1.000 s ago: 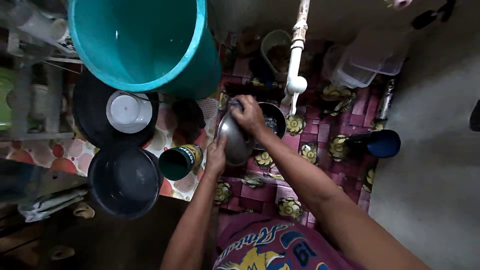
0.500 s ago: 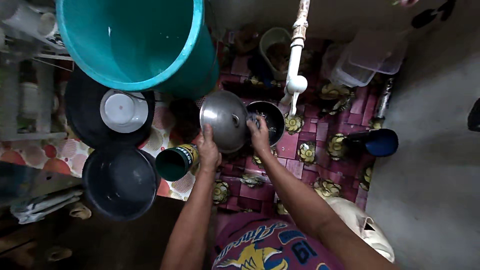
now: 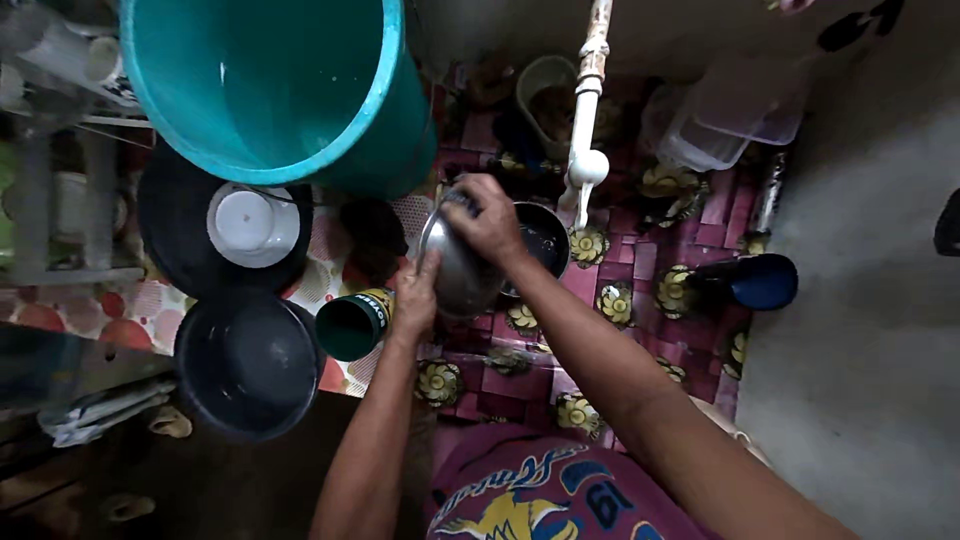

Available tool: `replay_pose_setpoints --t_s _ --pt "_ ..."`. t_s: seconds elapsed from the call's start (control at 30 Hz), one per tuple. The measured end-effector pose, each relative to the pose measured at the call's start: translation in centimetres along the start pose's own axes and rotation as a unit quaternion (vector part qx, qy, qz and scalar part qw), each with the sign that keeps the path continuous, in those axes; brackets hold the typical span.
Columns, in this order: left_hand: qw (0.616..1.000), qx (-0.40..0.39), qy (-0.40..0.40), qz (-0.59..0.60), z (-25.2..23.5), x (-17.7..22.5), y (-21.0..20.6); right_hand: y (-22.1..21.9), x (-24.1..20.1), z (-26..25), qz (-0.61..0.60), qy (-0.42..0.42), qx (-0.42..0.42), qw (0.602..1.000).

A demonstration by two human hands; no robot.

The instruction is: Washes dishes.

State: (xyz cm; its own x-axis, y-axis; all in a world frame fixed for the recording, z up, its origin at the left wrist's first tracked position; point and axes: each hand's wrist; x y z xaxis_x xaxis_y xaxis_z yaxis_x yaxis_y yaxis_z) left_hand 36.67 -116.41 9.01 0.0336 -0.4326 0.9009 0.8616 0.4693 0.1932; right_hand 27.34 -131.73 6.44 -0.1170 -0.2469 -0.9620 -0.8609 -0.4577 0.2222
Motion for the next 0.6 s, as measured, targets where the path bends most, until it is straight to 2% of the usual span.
replay_pose_setpoints --t_s 0.07,0.13,0.17,0.23,0.3,0.4,0.43,0.47,0.53,0.6 --pt "0.997 0.023 -0.018 0.067 0.6 0.6 -0.3 1.6 2.4 -0.8 -0.088 -0.111 0.052 0.989" --pt "0.992 0.062 -0.045 0.098 0.7 0.8 -0.9 2.0 4.3 0.6 -0.179 -0.192 0.114 0.958" --pt "0.990 0.080 -0.053 0.104 0.6 0.7 -1.3 1.6 4.8 2.0 -0.235 -0.237 0.151 0.931" --pt "0.986 0.114 -0.063 0.101 0.3 0.3 -1.9 -0.4 4.2 5.5 -0.346 -0.332 0.232 0.846" --pt "0.982 0.144 -0.068 0.105 0.0 -0.4 -2.5 -1.8 2.3 8.3 -0.419 -0.403 0.271 0.767" --pt "0.979 0.154 -0.064 0.114 0.5 -2.1 -2.3 -2.2 1.6 9.7 -0.495 -0.444 0.310 0.680" --pt "0.982 0.137 -0.062 0.116 1.0 -2.5 -2.1 -1.8 1.9 9.6 -0.500 -0.447 0.312 0.673" --pt "0.985 0.112 -0.058 0.120 1.6 -2.7 -1.9 -1.3 2.4 9.5 -0.494 -0.442 0.305 0.684" --pt "0.987 0.039 -0.038 0.149 2.8 -2.5 -1.1 -0.2 4.3 8.5 -0.449 -0.394 0.262 0.758" --pt "0.985 -0.026 0.021 0.168 3.5 -1.6 0.1 1.4 6.2 6.7 -0.404 -0.336 0.180 0.832"
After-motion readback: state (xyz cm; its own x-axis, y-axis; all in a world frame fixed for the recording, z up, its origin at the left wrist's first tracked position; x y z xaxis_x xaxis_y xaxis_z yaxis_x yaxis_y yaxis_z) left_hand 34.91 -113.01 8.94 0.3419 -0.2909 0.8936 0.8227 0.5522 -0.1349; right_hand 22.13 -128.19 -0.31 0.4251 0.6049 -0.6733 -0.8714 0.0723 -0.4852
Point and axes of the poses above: each hand's wrist, its own z-axis away from the middle knuckle, its own y-axis out of the back of the hand, x = y × z, and after that the axes turned 8 degrees about -z, right-handed
